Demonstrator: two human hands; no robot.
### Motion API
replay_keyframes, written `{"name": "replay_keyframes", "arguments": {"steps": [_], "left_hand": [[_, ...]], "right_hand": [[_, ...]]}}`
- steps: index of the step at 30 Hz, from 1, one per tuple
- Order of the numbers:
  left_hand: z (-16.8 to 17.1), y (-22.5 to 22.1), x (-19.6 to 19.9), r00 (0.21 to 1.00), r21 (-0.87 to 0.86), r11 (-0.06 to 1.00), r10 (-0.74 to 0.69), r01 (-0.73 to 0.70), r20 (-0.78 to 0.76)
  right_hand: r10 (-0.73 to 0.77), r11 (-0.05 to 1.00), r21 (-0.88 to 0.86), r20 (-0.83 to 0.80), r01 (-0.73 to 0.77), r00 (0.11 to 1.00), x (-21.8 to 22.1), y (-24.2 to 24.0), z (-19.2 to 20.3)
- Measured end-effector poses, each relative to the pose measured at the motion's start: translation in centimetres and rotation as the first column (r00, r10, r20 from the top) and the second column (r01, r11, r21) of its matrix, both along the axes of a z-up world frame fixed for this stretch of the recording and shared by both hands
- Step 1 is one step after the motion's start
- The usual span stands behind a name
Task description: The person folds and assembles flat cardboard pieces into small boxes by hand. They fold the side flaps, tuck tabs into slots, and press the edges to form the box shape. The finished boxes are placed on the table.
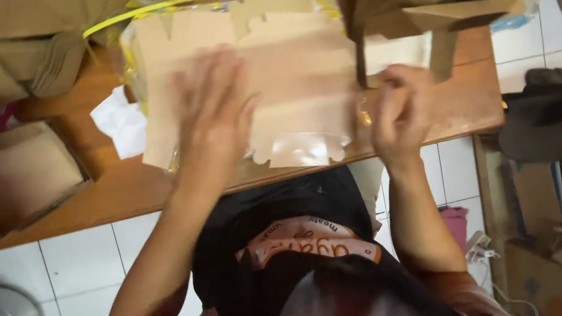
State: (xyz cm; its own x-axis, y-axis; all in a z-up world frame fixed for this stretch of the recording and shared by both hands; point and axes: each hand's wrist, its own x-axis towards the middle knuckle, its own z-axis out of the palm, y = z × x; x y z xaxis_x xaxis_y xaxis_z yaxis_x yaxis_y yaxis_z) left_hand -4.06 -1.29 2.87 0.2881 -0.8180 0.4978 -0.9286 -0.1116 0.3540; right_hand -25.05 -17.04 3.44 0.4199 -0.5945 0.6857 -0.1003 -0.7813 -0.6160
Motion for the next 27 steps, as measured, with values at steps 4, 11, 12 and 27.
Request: {"name": "replay_keyframes", "arguments": {"steps": [4,11,12,27], "left_hand": [[-0.7,5.3,2.5,0.975,0.285,0.938,0.217,-0.199,-0.035],[-3.5,5.7,2.9,0.924,0.226,0.908,0.376,-0.354,-0.065],[-3.5,5.5,2.7,0.919,0.199,0.909,0.387,-0.366,-0.074],[-0.9,7.8,1.2,0.965,0.167,0.986,0.060,-0.017,-0.256]], "right_hand": [[0.251,0.957,-0.053,-0.339,-0.285,0.907,3.9,3.5,-1.0],[0.342,0.770,-0.117,-0.753,-0.627,0.561,11.2,8.1,1.0],[0.330,0.771,-0.116,-0.767,-0.626,0.550,11.4,7.7,0.8],[0.534,0.803,0.160,-0.621,-0.574,0.573,8.3,8.0,1.2]]}}
